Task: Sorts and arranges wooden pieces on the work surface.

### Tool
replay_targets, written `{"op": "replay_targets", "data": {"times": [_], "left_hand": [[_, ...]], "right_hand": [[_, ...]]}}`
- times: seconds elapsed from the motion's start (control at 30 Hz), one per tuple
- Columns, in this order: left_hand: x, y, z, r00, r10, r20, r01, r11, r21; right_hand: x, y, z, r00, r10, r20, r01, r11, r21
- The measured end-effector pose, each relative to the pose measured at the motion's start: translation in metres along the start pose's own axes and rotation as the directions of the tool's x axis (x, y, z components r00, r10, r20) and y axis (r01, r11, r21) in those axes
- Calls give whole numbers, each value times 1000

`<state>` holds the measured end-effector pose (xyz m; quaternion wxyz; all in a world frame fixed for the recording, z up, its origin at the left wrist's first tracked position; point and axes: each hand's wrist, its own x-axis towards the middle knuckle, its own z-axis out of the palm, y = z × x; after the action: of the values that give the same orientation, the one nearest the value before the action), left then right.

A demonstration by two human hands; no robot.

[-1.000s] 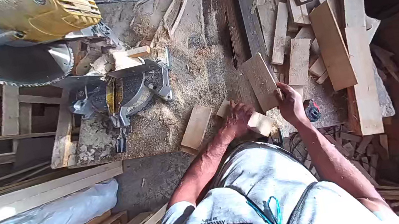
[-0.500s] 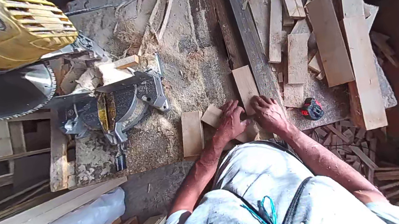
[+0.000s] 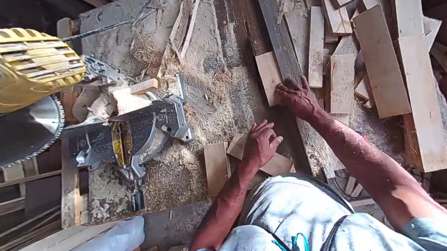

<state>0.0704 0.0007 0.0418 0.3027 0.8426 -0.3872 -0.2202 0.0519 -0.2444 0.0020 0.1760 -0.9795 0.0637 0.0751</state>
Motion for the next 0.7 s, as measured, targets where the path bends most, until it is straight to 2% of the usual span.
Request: {"op": "replay_targets", "data": {"times": [0.1,0.27,0.37,0.5,0.63,0.7], "left_hand": [[-37,-25,-2,979,14,-206,-12,1000,15],[-85,-78,-16,889,-124,-440,252,936,245],[-98,-102,-22,826,-202,-527,385,884,264],[-96,-115,-16,775,-214,-594,421,876,233],[-92,-118,-14,769,-212,-604,436,864,252],[-90,-120,-17,775,-244,-583,455,855,247]], "right_hand": [[45,16,-7,1000,-16,14,17,998,-58],[127,43,-25,999,-40,33,44,991,-129],[174,56,-41,998,-63,-5,62,993,-96],[244,72,-56,998,-15,-55,11,997,-76],[323,90,-83,999,25,32,-22,996,-82],[359,88,-105,994,100,38,-97,993,-62]]}}
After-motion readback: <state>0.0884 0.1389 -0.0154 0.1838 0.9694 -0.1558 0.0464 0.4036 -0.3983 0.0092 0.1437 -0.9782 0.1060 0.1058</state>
